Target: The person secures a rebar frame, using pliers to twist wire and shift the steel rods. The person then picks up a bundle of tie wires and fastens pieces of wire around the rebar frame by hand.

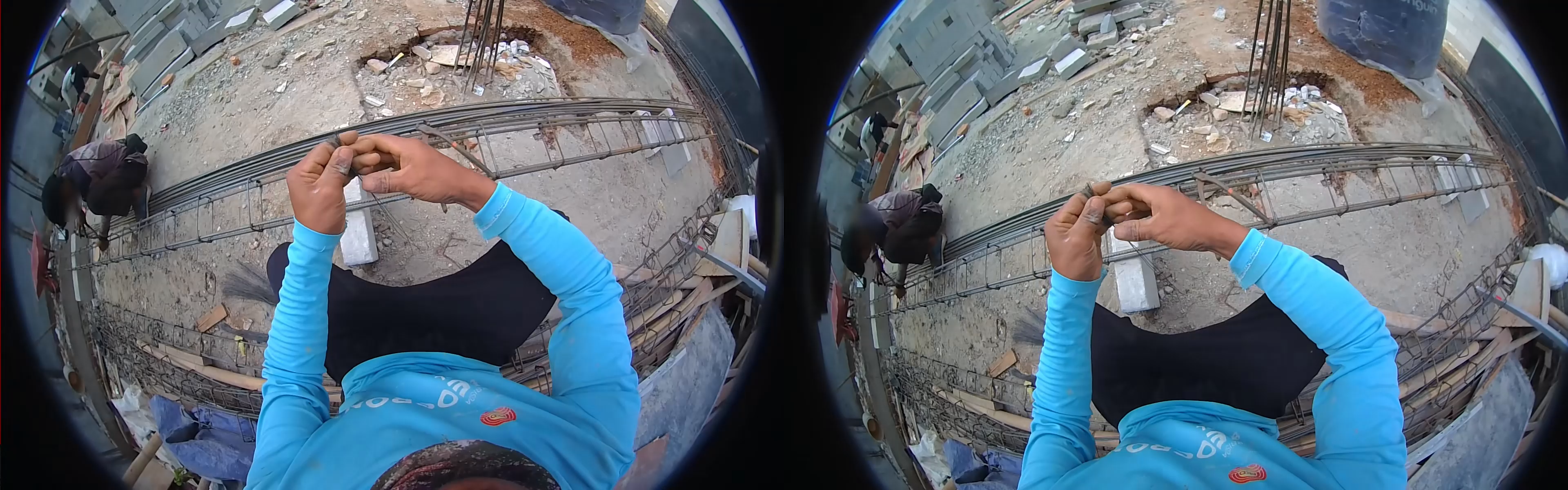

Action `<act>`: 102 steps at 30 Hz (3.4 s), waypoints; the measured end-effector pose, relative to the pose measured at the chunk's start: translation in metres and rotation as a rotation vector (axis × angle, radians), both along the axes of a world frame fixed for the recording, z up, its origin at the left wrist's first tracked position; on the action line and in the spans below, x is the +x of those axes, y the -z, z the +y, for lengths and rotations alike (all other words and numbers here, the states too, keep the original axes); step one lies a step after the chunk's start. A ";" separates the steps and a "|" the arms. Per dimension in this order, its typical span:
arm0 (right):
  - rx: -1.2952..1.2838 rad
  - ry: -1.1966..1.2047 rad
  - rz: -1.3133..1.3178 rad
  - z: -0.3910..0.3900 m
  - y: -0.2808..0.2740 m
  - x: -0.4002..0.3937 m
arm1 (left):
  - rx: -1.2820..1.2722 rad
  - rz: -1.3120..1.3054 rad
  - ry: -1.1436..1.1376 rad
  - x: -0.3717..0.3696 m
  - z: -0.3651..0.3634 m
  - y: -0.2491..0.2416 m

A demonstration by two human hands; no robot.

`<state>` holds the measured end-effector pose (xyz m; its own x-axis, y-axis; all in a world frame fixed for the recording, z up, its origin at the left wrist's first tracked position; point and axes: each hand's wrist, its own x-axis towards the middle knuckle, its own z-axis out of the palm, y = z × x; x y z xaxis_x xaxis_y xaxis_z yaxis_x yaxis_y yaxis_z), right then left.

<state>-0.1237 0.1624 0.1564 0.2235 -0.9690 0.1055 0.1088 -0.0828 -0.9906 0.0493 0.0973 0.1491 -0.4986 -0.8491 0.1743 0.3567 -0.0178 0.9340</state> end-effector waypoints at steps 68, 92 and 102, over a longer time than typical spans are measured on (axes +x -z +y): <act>-0.475 0.437 1.276 0.008 -0.009 -0.014 | 0.010 -0.240 -0.183 0.010 -0.011 0.027; 0.050 0.497 0.276 0.002 0.009 0.005 | -0.308 -0.578 -0.027 -0.015 0.046 0.056; -0.060 0.383 0.577 0.015 0.008 0.015 | 0.124 0.074 -0.272 0.013 -0.035 -0.018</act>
<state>-0.1092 0.1770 0.1486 -0.0966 -0.9869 0.1289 -0.4819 -0.0670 -0.8736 0.0625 0.0621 0.1671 -0.2394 -0.9669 0.0886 0.4311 -0.0241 0.9020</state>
